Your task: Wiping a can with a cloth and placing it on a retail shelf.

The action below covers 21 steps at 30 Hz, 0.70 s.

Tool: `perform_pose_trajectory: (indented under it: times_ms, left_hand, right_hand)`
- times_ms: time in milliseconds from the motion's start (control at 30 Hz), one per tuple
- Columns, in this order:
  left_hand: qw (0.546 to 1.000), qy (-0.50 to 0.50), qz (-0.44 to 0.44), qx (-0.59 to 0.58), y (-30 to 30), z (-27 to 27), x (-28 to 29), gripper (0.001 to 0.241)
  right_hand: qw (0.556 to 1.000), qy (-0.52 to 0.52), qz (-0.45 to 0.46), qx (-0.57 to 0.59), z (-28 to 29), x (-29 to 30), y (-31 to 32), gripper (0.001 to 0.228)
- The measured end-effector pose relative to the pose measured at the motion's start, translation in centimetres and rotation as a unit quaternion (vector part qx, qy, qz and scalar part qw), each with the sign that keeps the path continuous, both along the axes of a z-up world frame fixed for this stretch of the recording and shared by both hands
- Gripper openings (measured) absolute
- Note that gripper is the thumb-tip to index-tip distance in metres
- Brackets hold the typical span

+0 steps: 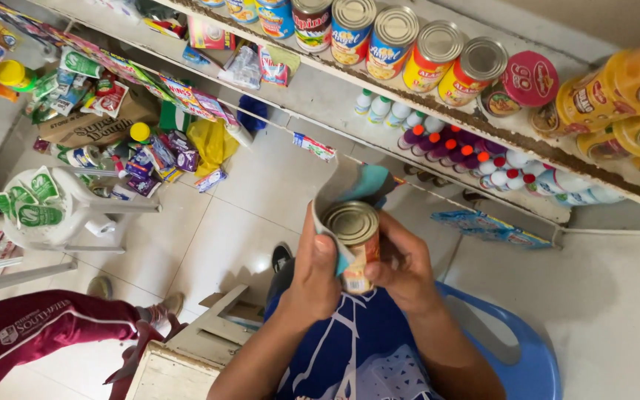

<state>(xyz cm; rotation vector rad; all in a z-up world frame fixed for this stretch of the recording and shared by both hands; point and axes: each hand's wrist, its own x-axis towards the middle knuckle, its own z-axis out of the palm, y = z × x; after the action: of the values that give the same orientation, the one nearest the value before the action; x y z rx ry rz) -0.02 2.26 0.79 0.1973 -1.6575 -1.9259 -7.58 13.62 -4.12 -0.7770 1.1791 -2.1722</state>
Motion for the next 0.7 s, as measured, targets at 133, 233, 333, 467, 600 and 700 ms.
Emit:
perform_pose_trajectory:
  times_ms: [133,233,333,467,600,700]
  left_hand:
    - [0.996,-0.005,0.025,-0.083,0.9,1.6,-0.3,0.070]
    - [0.996,-0.006,-0.003,-0.091,0.8,0.6,-0.3,0.060]
    - [0.996,-0.031,-0.035,-0.081,-1.1,2.0,0.4,0.053]
    - [0.999,-0.031,-0.041,-0.013,-3.7,0.9,1.1,0.055]
    - [0.997,-0.069,-0.041,-0.010,-6.4,-0.2,2.0,0.058]
    - [0.996,-0.028,-0.051,-0.070,-8.1,-0.8,2.6,0.046]
  right_hand:
    - [0.996,0.050,-0.061,0.037,1.6,-0.9,-1.1,0.071]
    - [0.964,0.188,-0.167,0.080,2.8,-1.5,-2.7,0.068]
    - [0.946,0.238,-0.194,0.102,2.9,-1.1,-3.4,0.069]
    - [0.992,0.051,-0.102,0.056,1.0,1.5,-4.0,0.068]
    - [0.996,-0.016,-0.073,0.047,0.9,2.0,-5.8,0.068]
    - [0.948,0.218,-0.196,0.124,3.9,1.8,-8.6,0.067]
